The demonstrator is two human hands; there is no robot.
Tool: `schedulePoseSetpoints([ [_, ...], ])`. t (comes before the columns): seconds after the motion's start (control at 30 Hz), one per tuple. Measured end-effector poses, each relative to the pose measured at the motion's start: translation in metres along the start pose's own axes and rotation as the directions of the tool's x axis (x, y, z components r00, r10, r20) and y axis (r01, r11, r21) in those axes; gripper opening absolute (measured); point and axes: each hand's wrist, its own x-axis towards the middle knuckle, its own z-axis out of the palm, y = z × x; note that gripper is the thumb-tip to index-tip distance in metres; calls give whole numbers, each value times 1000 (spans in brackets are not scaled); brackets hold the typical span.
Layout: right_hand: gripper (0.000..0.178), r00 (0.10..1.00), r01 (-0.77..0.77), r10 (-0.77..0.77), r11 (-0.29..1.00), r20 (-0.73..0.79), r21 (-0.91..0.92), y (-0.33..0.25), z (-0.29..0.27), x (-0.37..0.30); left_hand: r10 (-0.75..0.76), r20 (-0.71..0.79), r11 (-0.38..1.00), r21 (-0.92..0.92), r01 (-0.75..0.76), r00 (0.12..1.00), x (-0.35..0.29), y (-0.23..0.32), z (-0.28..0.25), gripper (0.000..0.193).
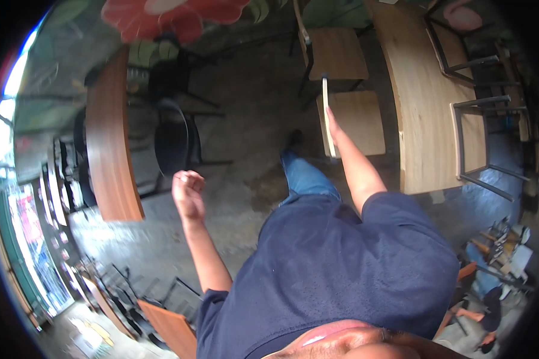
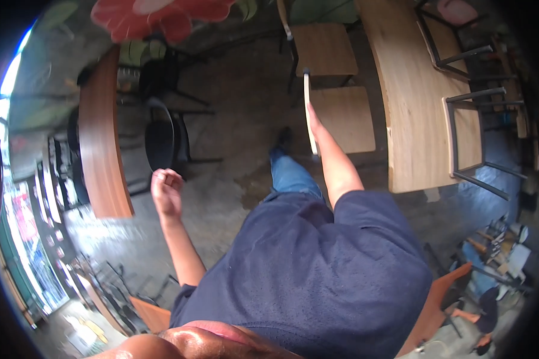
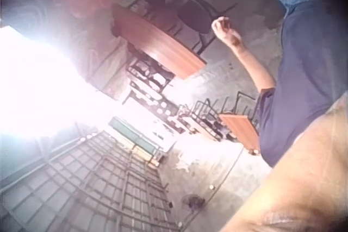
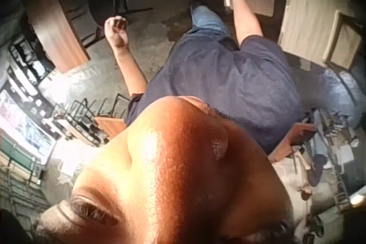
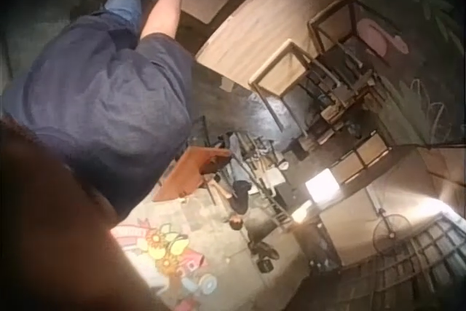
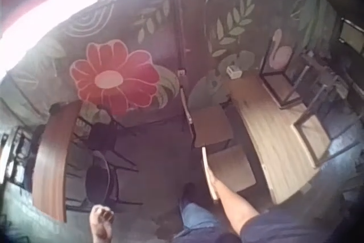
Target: Arranging and moving chairs in a dining area.
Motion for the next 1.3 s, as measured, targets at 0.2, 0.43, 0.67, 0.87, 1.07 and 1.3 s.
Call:
schedulePoseSetpoints([
  [0.2, 80, 930, -124, 125, 992, -345, 26, 36, -49, 72, -454, 18, 888, 95, 451, 891, 66, -84, 59, 10],
  [0.43, 57, 958, -242, 274, 927, -79, 285, 24, -71, 92, -522, 63, 741, 526, 416, 850, 161, -113, 50, 9],
  [0.67, 33, 923, -267, 64, 818, 381, 509, 48, -75, -2, -704, 110, 552, 706, 444, 701, 329, -162, 43, 14],
  [0.87, 19, 906, 95, -39, 989, -422, 113, -22, 59, -126, -929, 48, 265, 780, 567, 368, 392, -237, 64, 21],
  [1.07, 23, 989, -95, 135, 880, -55, 465, 24, 113, -207, -994, -42, 19, 830, 558, 97, 374, -252, 117, 60],
  [1.3, 24, 901, 351, -54, 670, -430, 654, -15, 298, -290, -975, 173, -9, 597, 802, -140, 337, -261, 149, 97],
])
